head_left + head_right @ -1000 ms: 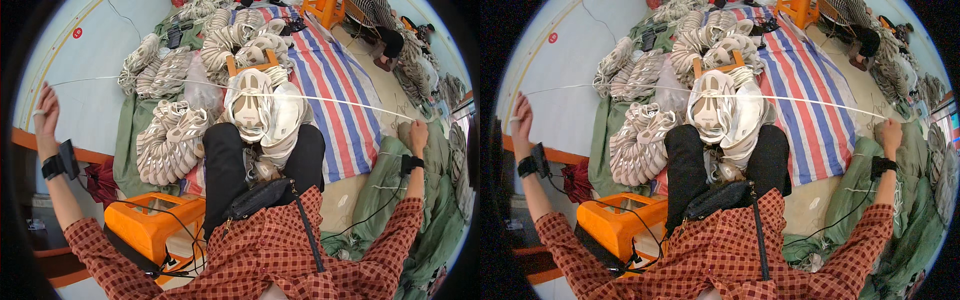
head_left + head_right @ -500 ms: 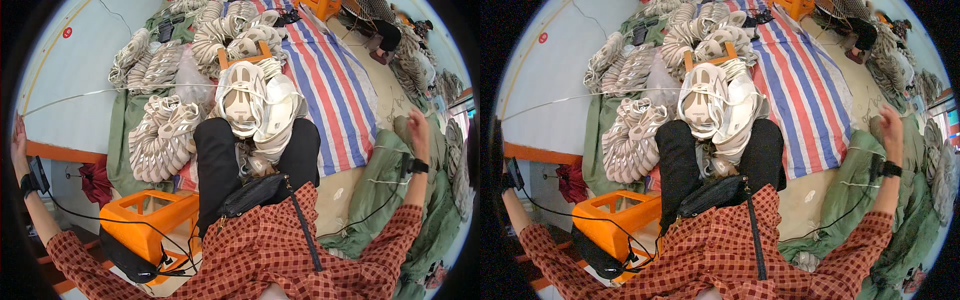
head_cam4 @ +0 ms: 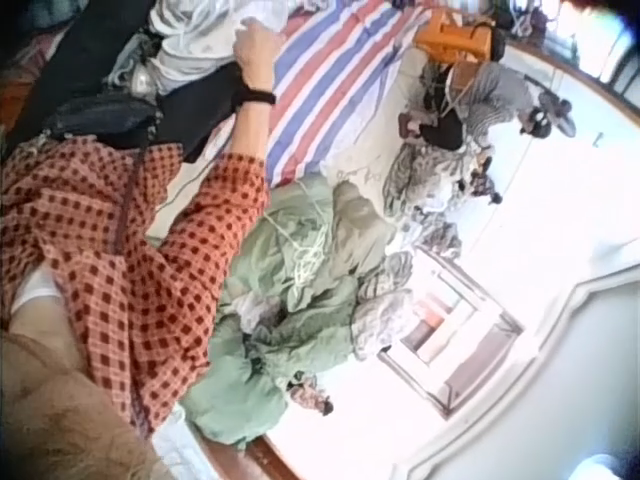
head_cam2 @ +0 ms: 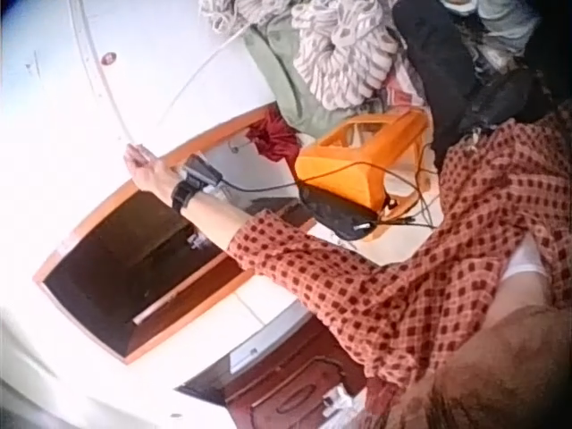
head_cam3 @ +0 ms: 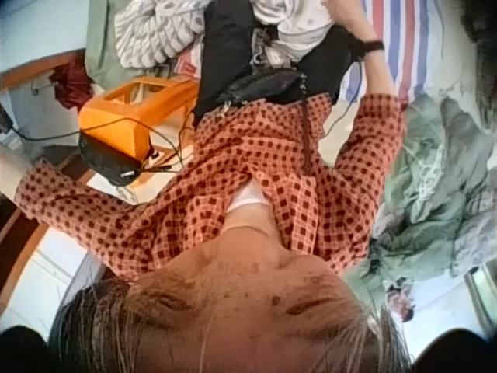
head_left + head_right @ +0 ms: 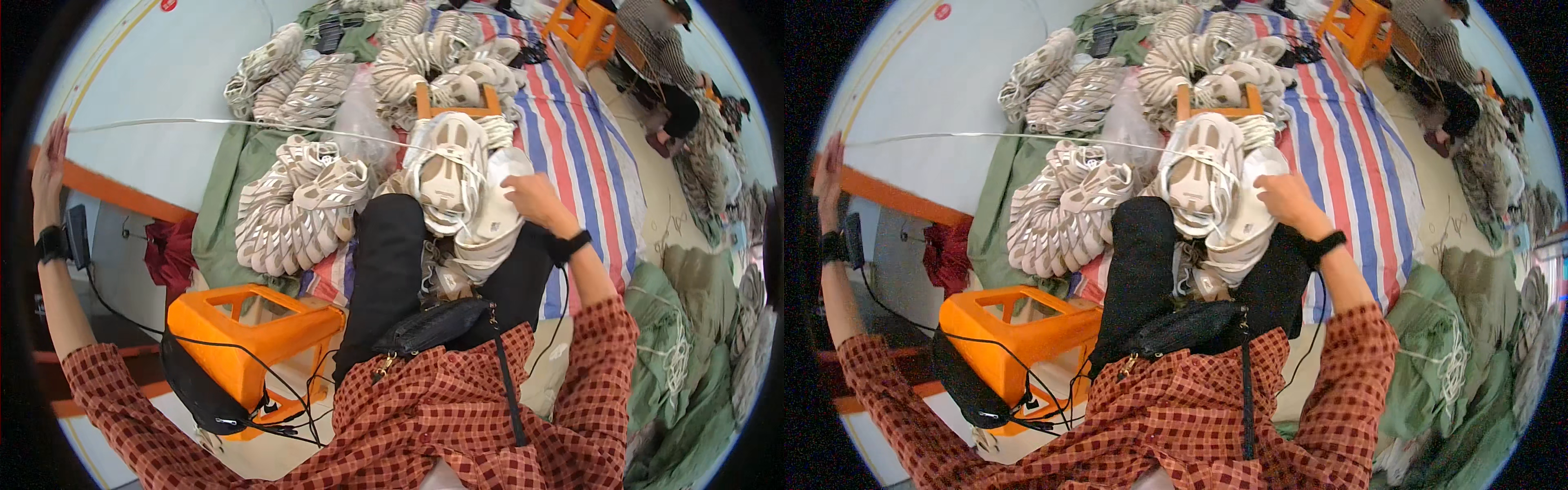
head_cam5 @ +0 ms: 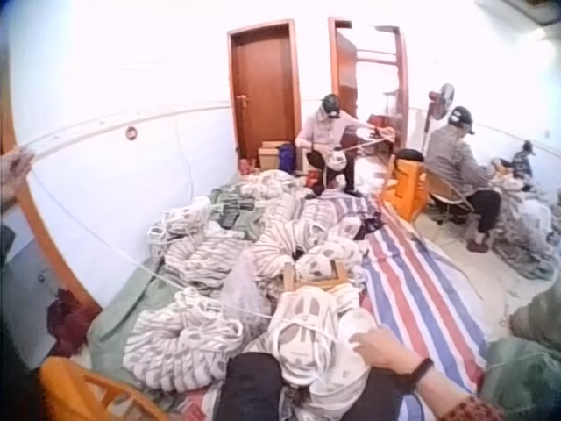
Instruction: The recorder is lacing white athletic shoes and organizing them into stacks.
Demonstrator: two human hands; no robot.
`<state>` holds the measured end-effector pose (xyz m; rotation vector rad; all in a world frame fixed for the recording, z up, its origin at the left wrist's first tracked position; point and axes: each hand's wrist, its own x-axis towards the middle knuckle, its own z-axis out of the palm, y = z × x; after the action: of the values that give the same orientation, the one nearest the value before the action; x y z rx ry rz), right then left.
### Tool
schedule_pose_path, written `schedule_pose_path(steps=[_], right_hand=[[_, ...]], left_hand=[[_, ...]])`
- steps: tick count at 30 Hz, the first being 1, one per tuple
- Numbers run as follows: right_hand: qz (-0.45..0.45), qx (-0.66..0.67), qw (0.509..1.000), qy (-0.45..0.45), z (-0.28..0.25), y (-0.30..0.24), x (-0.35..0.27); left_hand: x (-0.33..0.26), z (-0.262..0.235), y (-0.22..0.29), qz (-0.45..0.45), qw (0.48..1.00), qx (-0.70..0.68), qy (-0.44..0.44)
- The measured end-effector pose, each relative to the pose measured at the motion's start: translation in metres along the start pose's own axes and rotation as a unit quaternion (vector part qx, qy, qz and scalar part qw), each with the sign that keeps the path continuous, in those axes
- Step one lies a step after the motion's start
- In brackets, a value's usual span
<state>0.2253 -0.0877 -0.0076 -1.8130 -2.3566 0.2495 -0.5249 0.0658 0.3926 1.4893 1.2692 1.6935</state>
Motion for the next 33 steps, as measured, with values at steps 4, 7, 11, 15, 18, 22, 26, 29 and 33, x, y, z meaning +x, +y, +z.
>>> schedule_pose_path(steps=[4,7,11,15,18,22,26,29,33], right_hand=[[0.171,0.513,0.838,0.076,-0.079,0.03,-0.05],[0.151,0.756,0.629,0.101,-0.126,0.108,-0.134],[0.029,0.818,0.538,0.201,-0.156,0.204,-0.244],[0.182,0.74,0.463,0.453,-0.174,0.238,-0.32],[0.169,0.737,0.43,0.493,-0.18,0.264,-0.38],[0.129,0.668,0.46,0.57,-0.191,0.28,-0.417],[0.233,0.506,0.687,0.466,-0.161,0.259,-0.359],[0.3,0.465,0.76,0.34,-0.117,0.148,-0.217],[0.212,0.553,0.792,0.145,-0.075,0.005,-0.086]], left_hand=[[-0.021,0.046,-0.036,-0.035,0.997,0.034,0.055],[-0.023,0.053,-0.049,-0.046,0.997,0.024,0.055],[-0.022,0.06,-0.066,-0.048,0.997,0.041,0.035],[-0.02,0.066,-0.066,-0.022,0.997,0.079,0.013],[-0.018,0.076,-0.061,-0.022,0.995,0.099,0.014],[-0.024,0.095,-0.055,0.001,0.992,0.123,0.041],[-0.033,0.125,-0.091,-0.012,0.919,0.385,-0.084],[-0.1,0.21,-0.162,0.223,0.839,0.45,-0.21],[-0.252,0.352,-0.183,0.164,0.844,0.238,-0.451]])
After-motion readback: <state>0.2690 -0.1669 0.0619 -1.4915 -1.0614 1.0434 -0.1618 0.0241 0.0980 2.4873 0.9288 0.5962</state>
